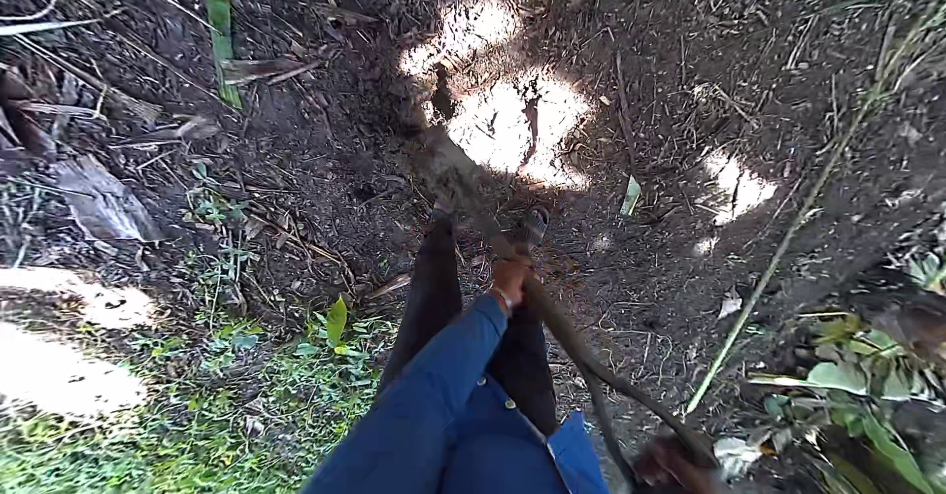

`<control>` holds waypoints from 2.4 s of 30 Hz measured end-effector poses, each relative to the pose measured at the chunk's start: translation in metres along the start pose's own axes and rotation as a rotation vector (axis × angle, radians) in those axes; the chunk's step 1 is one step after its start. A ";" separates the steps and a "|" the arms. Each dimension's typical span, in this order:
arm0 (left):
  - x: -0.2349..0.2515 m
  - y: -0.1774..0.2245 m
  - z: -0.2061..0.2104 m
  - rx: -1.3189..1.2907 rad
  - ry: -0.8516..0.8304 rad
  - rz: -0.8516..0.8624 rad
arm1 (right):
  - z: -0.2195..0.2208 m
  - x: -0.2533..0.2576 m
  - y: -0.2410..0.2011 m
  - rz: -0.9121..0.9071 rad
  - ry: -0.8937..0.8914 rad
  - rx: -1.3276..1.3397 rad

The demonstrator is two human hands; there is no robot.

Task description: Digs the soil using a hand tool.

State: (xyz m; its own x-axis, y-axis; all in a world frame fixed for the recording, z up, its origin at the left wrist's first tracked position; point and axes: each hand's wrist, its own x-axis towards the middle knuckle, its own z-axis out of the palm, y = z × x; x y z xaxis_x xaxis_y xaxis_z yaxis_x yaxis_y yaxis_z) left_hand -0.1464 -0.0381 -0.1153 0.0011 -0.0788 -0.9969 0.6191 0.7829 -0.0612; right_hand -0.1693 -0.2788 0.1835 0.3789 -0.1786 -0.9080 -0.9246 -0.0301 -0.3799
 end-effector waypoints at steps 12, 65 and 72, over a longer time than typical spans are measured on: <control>0.034 0.064 -0.096 -0.406 -0.038 0.149 | 0.105 0.045 0.022 -0.947 -0.185 -0.788; -0.026 -0.134 0.142 0.060 0.190 0.280 | -0.108 0.083 0.033 -0.077 -0.352 0.485; -0.070 -0.149 0.126 -0.025 0.184 0.204 | -0.108 0.077 0.028 0.164 -0.595 0.502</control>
State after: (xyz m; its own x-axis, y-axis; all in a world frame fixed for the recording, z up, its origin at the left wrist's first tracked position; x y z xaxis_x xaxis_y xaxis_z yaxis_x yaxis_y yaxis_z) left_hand -0.1395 -0.2273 -0.0304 -0.0202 0.1939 -0.9808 0.6013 0.7861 0.1430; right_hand -0.1707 -0.3990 0.1224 0.3285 0.4170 -0.8474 -0.8953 0.4232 -0.1388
